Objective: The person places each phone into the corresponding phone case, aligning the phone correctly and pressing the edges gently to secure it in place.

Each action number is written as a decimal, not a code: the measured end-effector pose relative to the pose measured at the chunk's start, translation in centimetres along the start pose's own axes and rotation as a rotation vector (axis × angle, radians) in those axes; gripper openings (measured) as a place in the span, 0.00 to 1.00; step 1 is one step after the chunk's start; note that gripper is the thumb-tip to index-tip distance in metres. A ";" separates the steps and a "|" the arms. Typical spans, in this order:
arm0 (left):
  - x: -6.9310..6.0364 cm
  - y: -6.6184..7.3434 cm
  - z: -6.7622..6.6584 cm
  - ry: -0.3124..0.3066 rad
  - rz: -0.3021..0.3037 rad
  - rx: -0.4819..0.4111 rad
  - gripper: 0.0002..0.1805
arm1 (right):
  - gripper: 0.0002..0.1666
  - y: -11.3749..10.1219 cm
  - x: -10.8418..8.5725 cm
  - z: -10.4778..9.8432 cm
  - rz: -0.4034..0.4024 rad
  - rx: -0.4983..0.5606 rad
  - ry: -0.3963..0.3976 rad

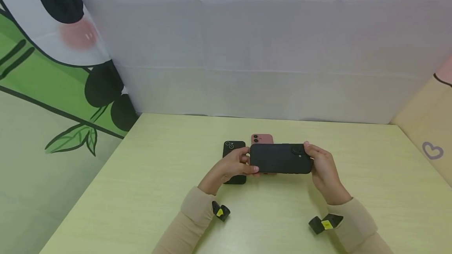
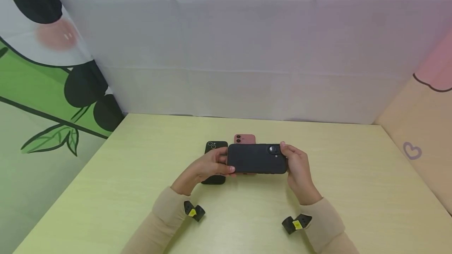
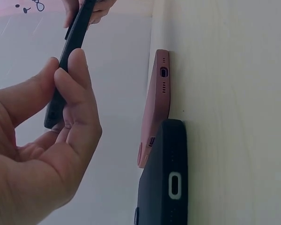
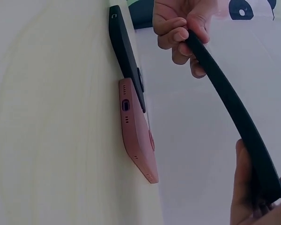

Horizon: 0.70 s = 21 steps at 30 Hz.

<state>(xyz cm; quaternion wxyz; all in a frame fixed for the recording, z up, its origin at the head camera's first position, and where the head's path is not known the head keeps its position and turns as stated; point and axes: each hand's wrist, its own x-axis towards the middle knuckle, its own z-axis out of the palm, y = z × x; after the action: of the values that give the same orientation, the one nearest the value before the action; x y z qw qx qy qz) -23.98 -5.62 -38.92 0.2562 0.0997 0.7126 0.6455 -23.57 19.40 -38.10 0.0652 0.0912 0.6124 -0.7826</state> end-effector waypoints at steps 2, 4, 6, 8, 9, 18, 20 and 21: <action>0.0 -0.1 0.0 0.003 0.000 0.005 0.32 | 0.08 0.0 0.0 -0.1 0.011 -0.001 -0.013; 0.1 -0.2 -0.1 0.006 -0.001 0.009 0.32 | 0.08 0.0 0.0 -0.1 0.021 0.007 -0.018; 0.1 -0.2 -0.1 0.003 -0.006 0.001 0.31 | 0.09 0.1 0.1 -0.1 0.028 0.028 -0.026; 0.1 -0.2 -0.2 -0.008 -0.018 -0.017 0.31 | 0.09 0.0 0.1 0.0 0.041 0.046 -0.036; 0.1 -0.2 -0.2 -0.013 -0.025 -0.023 0.31 | 0.09 0.0 0.1 0.0 0.047 0.059 -0.042; 0.1 -0.1 -0.9 0.028 -0.058 0.023 0.22 | 0.10 -0.2 -0.1 0.4 0.038 0.073 -0.099; 0.1 -0.1 -1.0 0.061 -0.053 0.034 0.20 | 0.10 -0.2 -0.2 0.6 0.035 0.061 -0.107; 0.0 -0.1 -1.0 0.074 -0.048 0.037 0.20 | 0.10 -0.2 -0.2 0.6 0.034 0.054 -0.112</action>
<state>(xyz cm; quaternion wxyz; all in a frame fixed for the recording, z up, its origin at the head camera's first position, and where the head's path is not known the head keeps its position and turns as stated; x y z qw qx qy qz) -24.52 -6.52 -38.95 0.2432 0.0631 0.7356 0.6291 -23.44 18.83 -37.69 0.1102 0.0596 0.5848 -0.8014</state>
